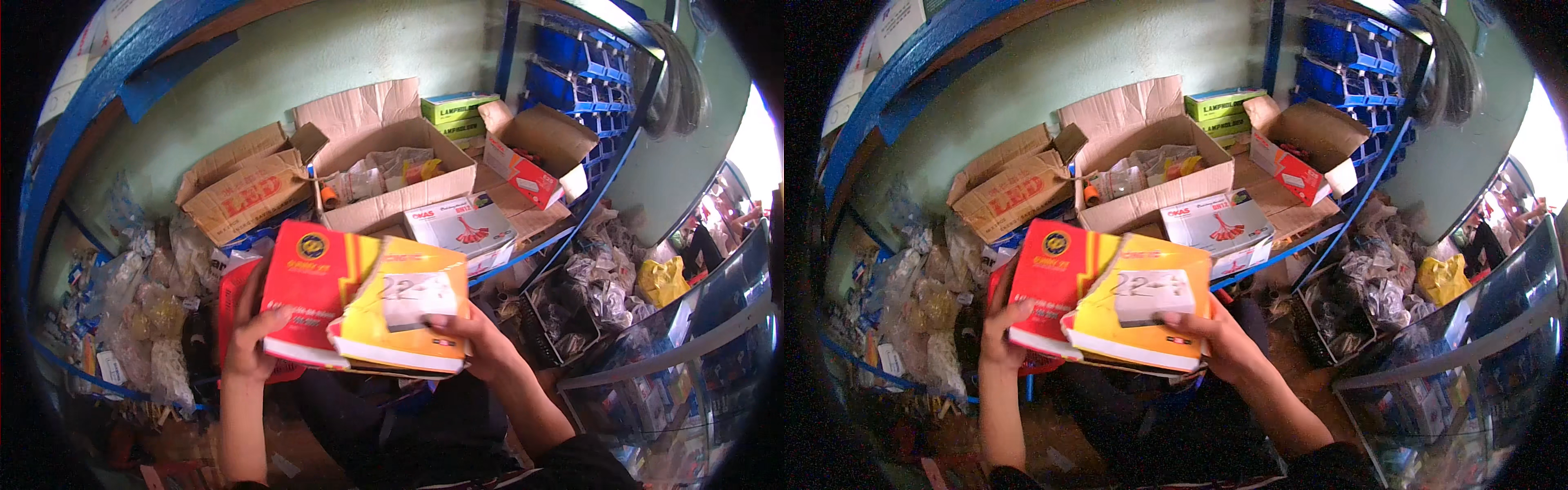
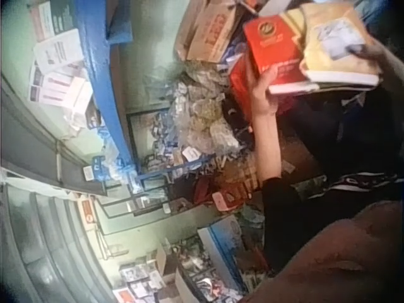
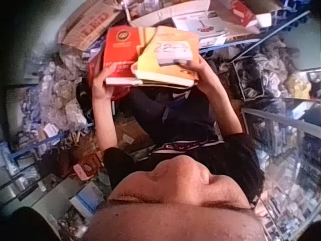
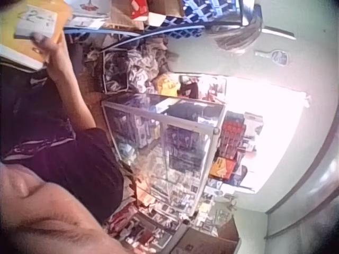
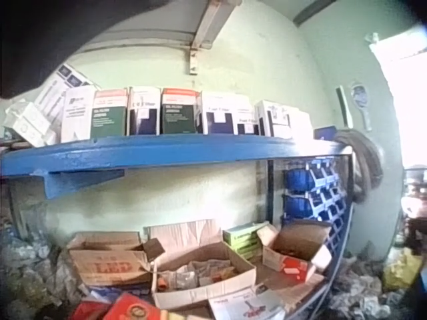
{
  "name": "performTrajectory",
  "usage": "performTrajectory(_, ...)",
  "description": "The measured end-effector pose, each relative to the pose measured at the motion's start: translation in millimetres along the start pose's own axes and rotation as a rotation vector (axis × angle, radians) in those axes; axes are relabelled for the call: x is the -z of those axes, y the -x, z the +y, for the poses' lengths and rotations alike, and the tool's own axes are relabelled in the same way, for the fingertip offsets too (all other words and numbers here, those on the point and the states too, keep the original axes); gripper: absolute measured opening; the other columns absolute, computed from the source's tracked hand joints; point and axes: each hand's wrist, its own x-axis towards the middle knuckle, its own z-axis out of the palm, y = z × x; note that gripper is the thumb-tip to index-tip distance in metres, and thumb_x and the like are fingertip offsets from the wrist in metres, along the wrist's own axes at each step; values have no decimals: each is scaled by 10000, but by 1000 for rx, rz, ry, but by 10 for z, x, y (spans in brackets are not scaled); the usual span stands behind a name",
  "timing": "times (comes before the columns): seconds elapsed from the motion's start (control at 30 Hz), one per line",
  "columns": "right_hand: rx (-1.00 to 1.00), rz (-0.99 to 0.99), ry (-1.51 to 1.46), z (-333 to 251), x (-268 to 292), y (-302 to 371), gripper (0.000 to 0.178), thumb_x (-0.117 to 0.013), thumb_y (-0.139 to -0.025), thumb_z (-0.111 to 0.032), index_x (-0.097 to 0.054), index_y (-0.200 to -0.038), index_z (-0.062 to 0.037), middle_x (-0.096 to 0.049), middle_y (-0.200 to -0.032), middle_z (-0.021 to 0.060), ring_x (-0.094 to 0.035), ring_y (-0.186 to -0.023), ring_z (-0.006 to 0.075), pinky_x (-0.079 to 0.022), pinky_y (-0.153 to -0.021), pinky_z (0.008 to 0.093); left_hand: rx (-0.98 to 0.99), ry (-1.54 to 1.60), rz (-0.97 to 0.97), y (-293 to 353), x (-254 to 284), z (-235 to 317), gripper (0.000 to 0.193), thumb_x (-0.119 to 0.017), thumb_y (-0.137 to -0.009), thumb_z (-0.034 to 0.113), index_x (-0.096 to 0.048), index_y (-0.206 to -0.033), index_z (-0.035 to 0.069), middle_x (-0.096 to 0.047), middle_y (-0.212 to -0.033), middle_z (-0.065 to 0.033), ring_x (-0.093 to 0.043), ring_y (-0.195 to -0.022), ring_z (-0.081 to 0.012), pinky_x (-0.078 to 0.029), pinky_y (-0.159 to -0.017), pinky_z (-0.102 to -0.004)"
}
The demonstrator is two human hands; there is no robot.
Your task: Sort and organize electrical outlets, cables, and tools on a shelf.
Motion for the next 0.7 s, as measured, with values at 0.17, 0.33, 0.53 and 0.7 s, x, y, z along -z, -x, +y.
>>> performTrajectory(0.17, 266, 387, -100, -270, 434, 614, 661, -744, -882, -236, -499, -1441, 19, -664, -1299, 141, -692, -1127, 242, -580, -975, 397, 142, -160, -440, -934, -952, 56, 980, -807, -821, 191, -294, -1645, 52, -468, -1576, -199, -500, -1430, -259, -375, -1204, -392)
performTrajectory(0.33, 538, 617, -297, -391, 1110, 977, 433, -661, -968, -224, -614, -1324, 19, -709, -1240, 148, -714, -1121, 282, -583, -991, 428, 236, -301, -908, -1849, -2096, -346, 1016, -821, -865, 296, -245, -1661, 37, -527, -1530, -152, -564, -1344, -203, -431, -1151, -343)
performTrajectory(0.53, 731, 706, -240, -251, 1873, 1136, 416, -654, -976, -234, -617, -1316, 3, -713, -1245, 138, -716, -1135, 289, -596, -988, 456, 350, -390, -1211, -2500, -3070, -1438, 960, -761, -923, 259, -213, -1676, 27, -635, -1414, -109, -636, -1217, -146, -470, -1083, -297)
performTrajectory(0.7, 680, 826, -327, -91, 2296, 1105, 393, -661, -970, -227, -623, -1309, -32, -714, -1245, 114, -716, -1150, 278, -623, -935, 504, 414, -384, -1227, -2742, -3348, -2085, 854, -714, -937, 156, -280, -1669, 86, -645, -1393, -65, -643, -1175, -124, -491, -1045, -286)
